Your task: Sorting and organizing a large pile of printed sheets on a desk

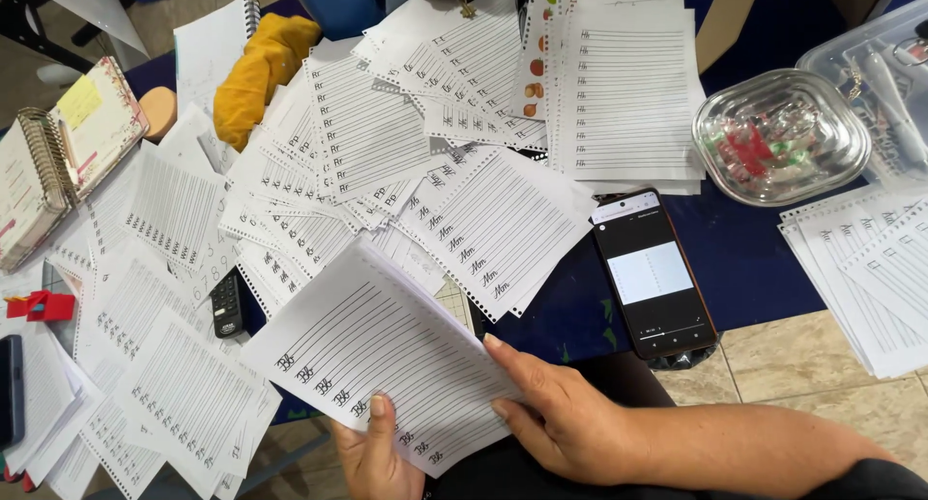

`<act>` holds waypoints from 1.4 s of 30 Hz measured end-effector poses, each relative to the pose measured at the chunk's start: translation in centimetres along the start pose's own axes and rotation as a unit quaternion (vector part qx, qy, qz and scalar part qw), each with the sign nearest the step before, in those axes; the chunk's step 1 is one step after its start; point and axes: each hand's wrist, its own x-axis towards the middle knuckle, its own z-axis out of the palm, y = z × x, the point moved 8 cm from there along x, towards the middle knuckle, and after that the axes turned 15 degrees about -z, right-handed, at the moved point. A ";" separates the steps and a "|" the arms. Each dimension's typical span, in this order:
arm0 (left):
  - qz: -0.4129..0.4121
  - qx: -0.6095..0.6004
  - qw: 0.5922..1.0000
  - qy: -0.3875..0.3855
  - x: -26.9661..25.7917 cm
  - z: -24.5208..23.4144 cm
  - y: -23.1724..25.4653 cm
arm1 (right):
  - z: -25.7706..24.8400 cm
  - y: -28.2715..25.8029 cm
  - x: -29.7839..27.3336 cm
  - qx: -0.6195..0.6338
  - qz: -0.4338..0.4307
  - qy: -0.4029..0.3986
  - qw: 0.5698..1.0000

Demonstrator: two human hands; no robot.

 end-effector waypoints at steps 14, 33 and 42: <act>-0.127 -0.023 0.991 0.027 6.2 -5.1 -2.2 | 0.3 1.9 -0.1 0.029 -0.030 0.074 0.996; 0.055 0.217 0.974 -0.022 32.0 -19.8 -11.0 | 3.6 10.0 -5.0 0.003 0.243 -0.013 0.970; 0.168 0.183 0.967 0.056 29.1 -19.6 -11.2 | 3.0 9.6 -5.0 0.019 0.285 -0.023 0.958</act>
